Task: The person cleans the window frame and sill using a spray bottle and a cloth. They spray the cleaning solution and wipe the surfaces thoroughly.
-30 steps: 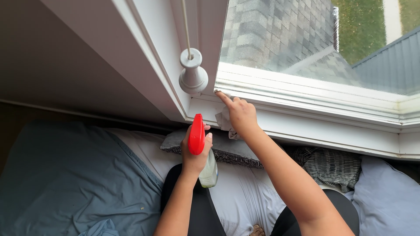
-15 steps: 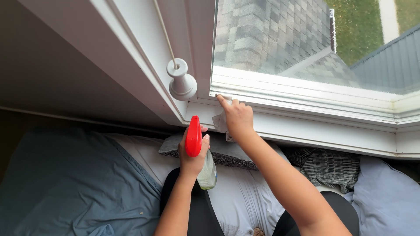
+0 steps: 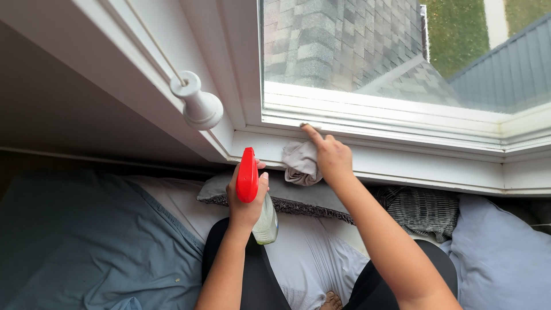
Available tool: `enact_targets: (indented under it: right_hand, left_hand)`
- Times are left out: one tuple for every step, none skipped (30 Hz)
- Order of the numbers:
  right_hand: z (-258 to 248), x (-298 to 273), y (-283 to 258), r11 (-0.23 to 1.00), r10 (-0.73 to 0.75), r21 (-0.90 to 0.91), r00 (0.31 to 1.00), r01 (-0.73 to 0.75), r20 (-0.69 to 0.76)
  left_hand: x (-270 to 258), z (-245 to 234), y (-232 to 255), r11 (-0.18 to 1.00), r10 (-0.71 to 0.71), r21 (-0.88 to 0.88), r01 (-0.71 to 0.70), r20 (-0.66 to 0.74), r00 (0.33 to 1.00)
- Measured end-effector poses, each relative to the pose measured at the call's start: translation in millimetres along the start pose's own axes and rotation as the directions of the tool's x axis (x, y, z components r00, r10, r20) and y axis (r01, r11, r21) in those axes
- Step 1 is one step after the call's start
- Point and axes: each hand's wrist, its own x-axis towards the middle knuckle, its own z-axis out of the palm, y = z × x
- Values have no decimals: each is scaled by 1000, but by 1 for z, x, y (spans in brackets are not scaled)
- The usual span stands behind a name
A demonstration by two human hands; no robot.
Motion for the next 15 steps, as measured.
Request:
enact_targets:
  right_hand:
    - [-1, -4, 7, 1000, 18, -7, 1000, -18, 14]
    - [-2, -6, 12, 999, 37, -15, 999, -36, 28]
    - [-2, -7, 14, 998, 56, -23, 998, -55, 40]
    - [-1, -6, 14, 999, 49, 16, 998, -49, 28]
    - [-1, -5, 16, 998, 46, 51, 999, -47, 17]
    - [0, -4, 18, 995, 44, 86, 999, -45, 6]
    - [1, -5, 20, 996, 48, 73, 999, -50, 18]
    - [1, -6, 23, 997, 53, 59, 998, -55, 31]
    - [2, -6, 26, 997, 51, 48, 998, -53, 41]
    - [1, -7, 31, 996, 69, 45, 997, -71, 36]
    - [1, -13, 37, 995, 92, 46, 995, -94, 36]
    - [-1, -21, 47, 992, 114, 48, 993, -116, 37]
    - [-4, -28, 57, 985, 169, 35, 985, -170, 38]
    - [-7, -35, 66, 975, 222, 21, 974, -223, 38]
    - [-8, -39, 72, 963, 268, 5, 963, -269, 38]
  left_hand:
    - [-1, 2, -1, 1000, -6, -10, 6, 2, 1000]
    - [-3, 4, -3, 1000, -12, -20, 12, 5, 1000]
    - [-4, 5, -3, 999, -16, -30, 16, 7, 1000]
    - [-5, 7, -4, 999, -10, -51, 10, 11, 1000]
    - [-6, 10, -5, 997, -5, -75, 6, 18, 1000]
    - [-6, 15, -5, 995, 0, -98, 3, 26, 1000]
    - [-8, 19, -5, 996, -13, -83, 16, 37, 999]
    - [-8, 24, -6, 997, -25, -68, 28, 48, 999]
    - [-8, 26, -7, 998, -35, -52, 38, 52, 998]
    - [-6, 29, -7, 997, -44, -64, 48, 56, 997]
    - [-6, 32, -8, 996, -60, -69, 64, 62, 996]
    - [-6, 33, -9, 994, -76, -74, 81, 69, 995]
    - [-5, 36, -10, 993, -65, -91, 72, 76, 995]
    - [-4, 36, -10, 992, -54, -109, 63, 84, 995]
    - [-4, 38, -11, 990, -45, -131, 56, 84, 995]
